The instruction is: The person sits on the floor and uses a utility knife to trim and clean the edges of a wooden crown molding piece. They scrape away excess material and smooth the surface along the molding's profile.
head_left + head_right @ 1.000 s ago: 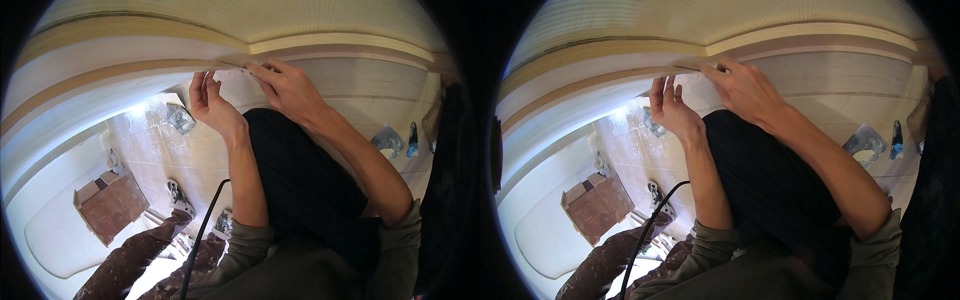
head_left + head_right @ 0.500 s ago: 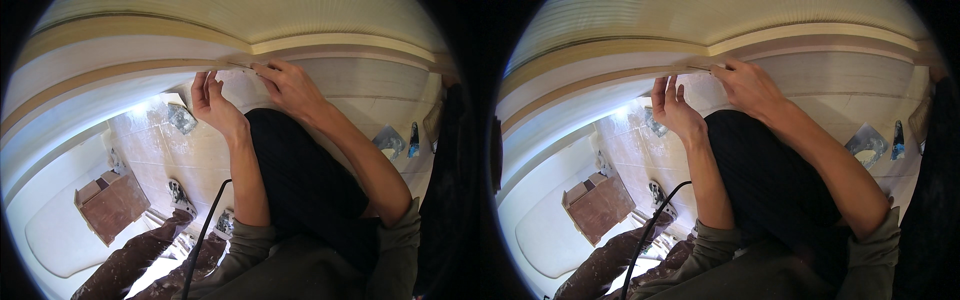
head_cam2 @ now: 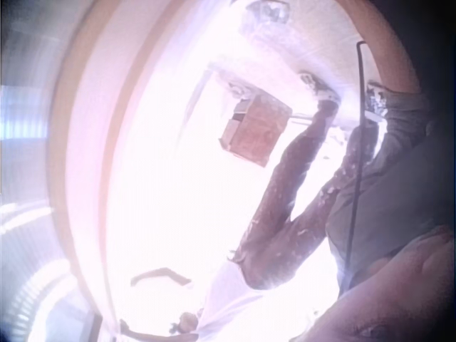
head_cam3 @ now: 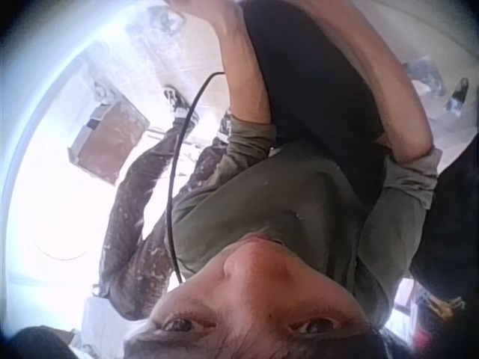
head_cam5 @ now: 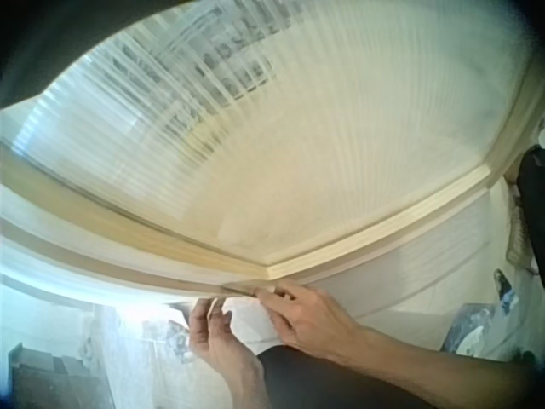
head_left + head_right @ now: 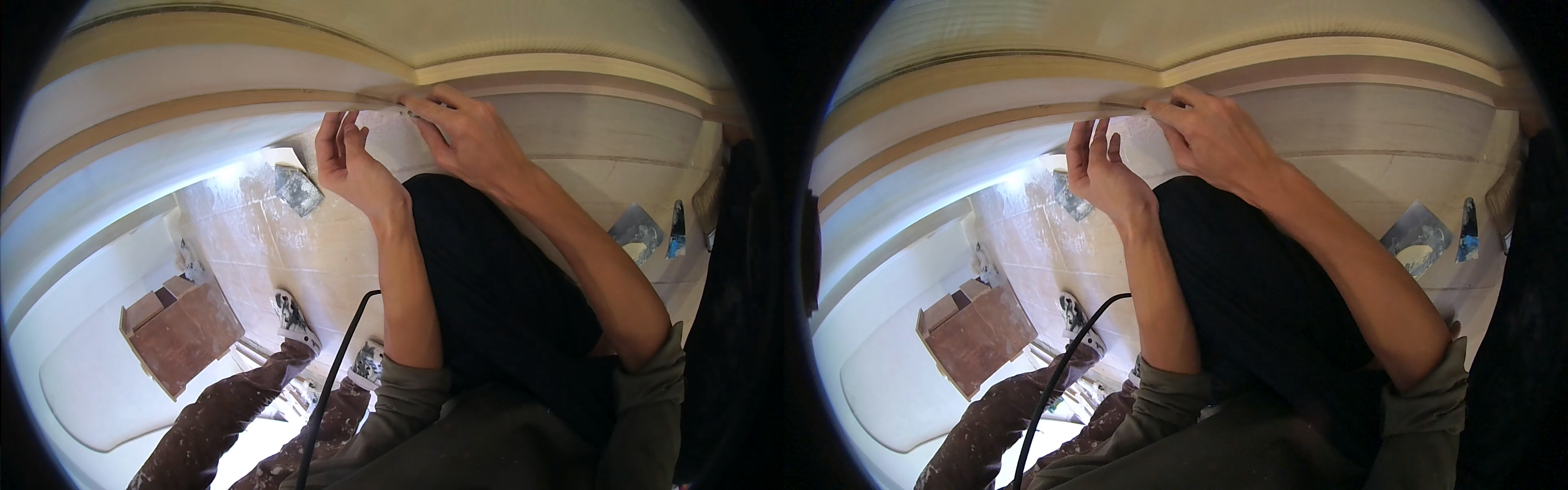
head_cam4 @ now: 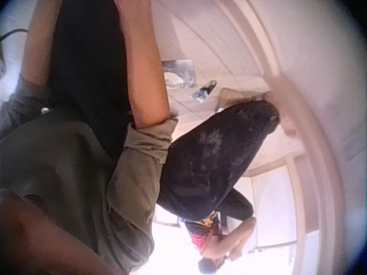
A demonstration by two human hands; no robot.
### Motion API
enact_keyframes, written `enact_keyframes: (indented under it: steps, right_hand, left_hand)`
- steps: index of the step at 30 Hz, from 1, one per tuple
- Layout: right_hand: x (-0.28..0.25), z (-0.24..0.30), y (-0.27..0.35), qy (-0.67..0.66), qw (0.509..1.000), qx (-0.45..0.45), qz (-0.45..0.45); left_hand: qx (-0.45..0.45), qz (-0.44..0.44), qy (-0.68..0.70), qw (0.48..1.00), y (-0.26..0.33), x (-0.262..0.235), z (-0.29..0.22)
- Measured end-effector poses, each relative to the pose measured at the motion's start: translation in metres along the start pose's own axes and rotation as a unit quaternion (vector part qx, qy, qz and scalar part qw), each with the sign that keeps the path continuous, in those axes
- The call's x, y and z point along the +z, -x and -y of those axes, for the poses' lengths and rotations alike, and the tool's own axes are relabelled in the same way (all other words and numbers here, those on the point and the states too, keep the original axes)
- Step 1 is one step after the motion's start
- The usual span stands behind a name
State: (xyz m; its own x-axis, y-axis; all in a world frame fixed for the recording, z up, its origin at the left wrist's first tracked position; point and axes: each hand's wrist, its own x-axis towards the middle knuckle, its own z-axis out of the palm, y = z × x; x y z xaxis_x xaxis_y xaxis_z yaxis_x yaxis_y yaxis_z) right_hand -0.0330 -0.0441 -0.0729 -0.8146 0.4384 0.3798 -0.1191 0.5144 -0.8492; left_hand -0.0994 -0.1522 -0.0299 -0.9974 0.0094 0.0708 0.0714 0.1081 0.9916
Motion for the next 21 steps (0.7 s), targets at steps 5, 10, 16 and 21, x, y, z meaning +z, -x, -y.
enact_keyframes:
  steps: [5,10,16,21]
  right_hand:
    - [0.000,-0.008,0.006,0.036,0.998,0.035,0.045]
    - [-0.004,-0.001,0.010,0.009,0.998,0.055,0.032]
    - [-0.001,0.006,-0.002,-0.002,1.000,0.003,0.004]
    - [-0.001,0.007,-0.004,0.001,1.000,0.016,0.020]
  left_hand:
    - [-0.003,-0.027,0.003,1.000,0.000,0.002,-0.003]
    - [-0.002,-0.010,0.005,1.000,0.000,0.002,-0.002]
    - [-0.003,-0.014,0.005,1.000,-0.002,0.001,-0.001]
    - [0.002,-0.020,0.014,1.000,-0.003,0.002,0.000]
